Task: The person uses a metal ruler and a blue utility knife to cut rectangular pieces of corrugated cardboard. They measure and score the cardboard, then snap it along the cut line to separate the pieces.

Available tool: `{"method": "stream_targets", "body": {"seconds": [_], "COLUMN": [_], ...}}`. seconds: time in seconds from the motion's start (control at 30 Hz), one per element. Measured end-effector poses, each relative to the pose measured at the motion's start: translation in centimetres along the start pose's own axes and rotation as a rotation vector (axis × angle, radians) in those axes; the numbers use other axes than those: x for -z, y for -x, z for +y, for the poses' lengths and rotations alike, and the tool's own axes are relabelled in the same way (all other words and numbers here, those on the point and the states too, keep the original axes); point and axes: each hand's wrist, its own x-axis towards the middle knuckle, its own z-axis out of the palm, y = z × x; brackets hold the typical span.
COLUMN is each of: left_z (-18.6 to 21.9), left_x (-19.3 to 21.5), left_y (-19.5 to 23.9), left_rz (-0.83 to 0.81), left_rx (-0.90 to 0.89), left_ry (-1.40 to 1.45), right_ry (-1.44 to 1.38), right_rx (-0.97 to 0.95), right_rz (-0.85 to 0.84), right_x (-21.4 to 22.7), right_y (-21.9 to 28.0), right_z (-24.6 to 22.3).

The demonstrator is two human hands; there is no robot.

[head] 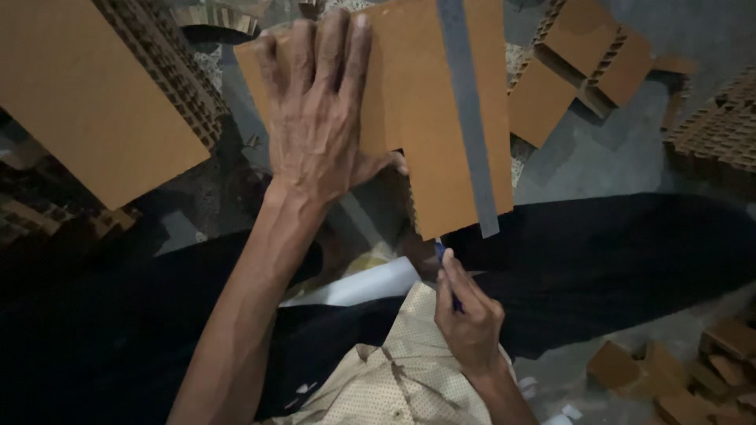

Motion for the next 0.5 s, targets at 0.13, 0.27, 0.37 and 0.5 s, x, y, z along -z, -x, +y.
{"method": "stream_targets", "body": {"seconds": [0.13,0.27,0.37,0.5], "left_z": [0.2,0.4,0.3,-0.1], "left_x": [0.7,1.0,0.8,0.6], "left_y": [-0.5,-0.8,-0.5,-0.5], "left_rz": [-0.008,-0.039,-0.048,0.021], "left_rx": [0.004,0.039,0.023,-0.006], "left_ry": [0.034,0.056,0.041,0.134], "right_ry": [0.067,0.188,0.077,0.028], "right_rx": [-0.143,-0.303,-0.18,0.099], "right_rz": [-0.178,-0.284,-0.089,0.063], "right_x": [4.0,9.6,9.2,4.8], "right_y": [-1.3,-3.8,-8.7,-16.6], "right_z": [-3.1,-6.8,-8.2,-9.4]}}
